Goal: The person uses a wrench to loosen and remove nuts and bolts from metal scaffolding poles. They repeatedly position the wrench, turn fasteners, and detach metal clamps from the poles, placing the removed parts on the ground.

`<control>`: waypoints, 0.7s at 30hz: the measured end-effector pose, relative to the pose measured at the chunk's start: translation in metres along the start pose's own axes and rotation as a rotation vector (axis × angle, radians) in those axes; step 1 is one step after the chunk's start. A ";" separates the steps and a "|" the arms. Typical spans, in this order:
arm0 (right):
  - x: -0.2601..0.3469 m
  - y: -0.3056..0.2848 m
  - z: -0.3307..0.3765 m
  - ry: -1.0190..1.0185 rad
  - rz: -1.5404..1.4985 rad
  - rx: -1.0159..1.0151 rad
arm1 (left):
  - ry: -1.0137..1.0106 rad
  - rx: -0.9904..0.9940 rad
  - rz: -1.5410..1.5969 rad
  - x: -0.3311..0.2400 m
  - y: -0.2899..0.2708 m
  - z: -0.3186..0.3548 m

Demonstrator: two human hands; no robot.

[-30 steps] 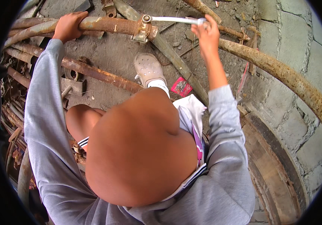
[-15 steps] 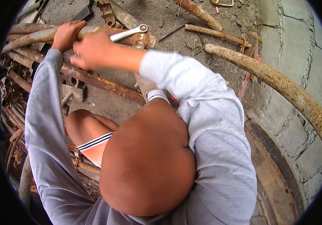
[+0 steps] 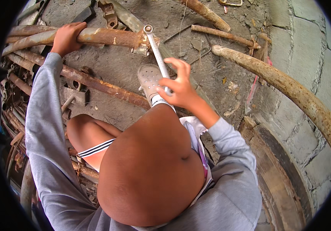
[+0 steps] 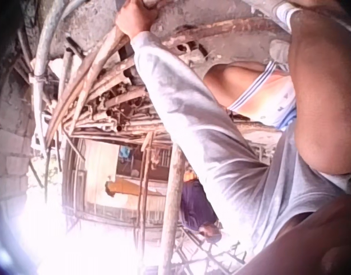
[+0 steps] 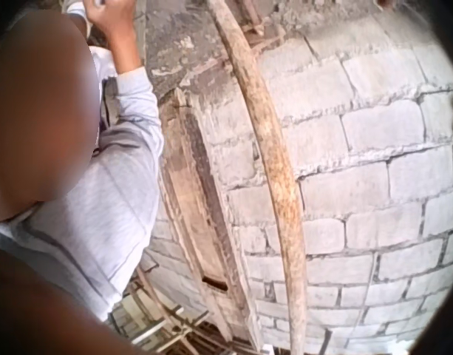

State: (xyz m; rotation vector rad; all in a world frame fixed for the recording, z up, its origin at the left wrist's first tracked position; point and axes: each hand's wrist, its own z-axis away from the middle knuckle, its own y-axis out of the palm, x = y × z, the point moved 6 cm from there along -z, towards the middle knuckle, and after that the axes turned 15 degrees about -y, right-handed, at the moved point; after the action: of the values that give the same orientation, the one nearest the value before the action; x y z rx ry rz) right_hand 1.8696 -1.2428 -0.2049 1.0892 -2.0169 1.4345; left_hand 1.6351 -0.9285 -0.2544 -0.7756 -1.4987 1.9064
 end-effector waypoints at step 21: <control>-0.202 0.025 -0.247 0.234 -0.182 -0.094 | 0.010 -0.013 0.005 -0.011 0.000 -0.012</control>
State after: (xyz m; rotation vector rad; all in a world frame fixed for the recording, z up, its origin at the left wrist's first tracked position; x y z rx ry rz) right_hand 1.9478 -0.9405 -0.2740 0.9881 -1.7555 1.2956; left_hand 1.6511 -0.9287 -0.2554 -0.7939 -1.5059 1.8960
